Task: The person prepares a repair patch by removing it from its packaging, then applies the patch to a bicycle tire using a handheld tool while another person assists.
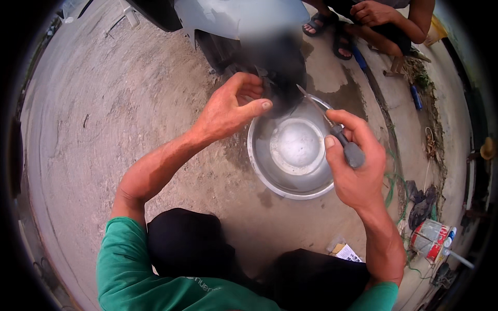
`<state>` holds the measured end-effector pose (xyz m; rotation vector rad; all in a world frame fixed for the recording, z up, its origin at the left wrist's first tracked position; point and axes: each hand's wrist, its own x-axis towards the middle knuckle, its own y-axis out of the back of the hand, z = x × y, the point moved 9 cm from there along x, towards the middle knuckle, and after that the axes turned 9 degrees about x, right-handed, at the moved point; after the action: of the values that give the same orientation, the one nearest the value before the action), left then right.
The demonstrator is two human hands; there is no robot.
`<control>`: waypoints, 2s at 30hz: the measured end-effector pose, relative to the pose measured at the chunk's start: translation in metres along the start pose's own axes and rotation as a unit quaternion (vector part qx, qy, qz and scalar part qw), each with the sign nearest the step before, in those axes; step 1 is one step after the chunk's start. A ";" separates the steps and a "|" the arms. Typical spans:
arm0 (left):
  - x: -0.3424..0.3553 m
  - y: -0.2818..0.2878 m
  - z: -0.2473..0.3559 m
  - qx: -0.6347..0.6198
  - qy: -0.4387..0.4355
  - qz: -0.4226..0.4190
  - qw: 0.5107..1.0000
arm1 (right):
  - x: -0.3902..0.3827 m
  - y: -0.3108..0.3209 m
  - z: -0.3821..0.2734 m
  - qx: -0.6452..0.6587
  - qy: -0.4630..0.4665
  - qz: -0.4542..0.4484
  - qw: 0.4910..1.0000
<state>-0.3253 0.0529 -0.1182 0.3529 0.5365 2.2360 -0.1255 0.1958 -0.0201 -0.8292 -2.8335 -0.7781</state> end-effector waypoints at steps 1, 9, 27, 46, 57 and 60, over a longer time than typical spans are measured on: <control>0.004 -0.002 0.006 0.012 0.008 0.008 1.000 | 0.003 -0.002 -0.004 -0.011 0.023 -0.001 1.000; 0.010 -0.004 0.019 0.092 0.099 0.019 0.991 | 0.020 -0.003 0.000 -0.027 0.138 0.015 0.990; 0.032 -0.027 -0.009 -0.067 0.042 0.028 0.996 | 0.015 -0.011 0.003 -0.046 0.139 -0.003 0.989; 0.032 -0.028 -0.018 -0.006 0.047 0.032 0.998 | 0.011 -0.015 0.001 -0.061 0.155 -0.009 0.986; 0.030 -0.025 -0.012 0.004 0.044 0.030 0.999 | 0.008 -0.024 -0.017 -0.206 0.296 -0.047 0.931; 0.029 -0.023 -0.006 0.014 0.038 0.033 0.999 | 0.009 -0.024 -0.019 -0.226 0.312 -0.059 0.921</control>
<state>-0.3316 0.0868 -0.1318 0.3049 0.6046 2.3151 -0.1468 0.1729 -0.0122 -0.3411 -2.1711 -1.4447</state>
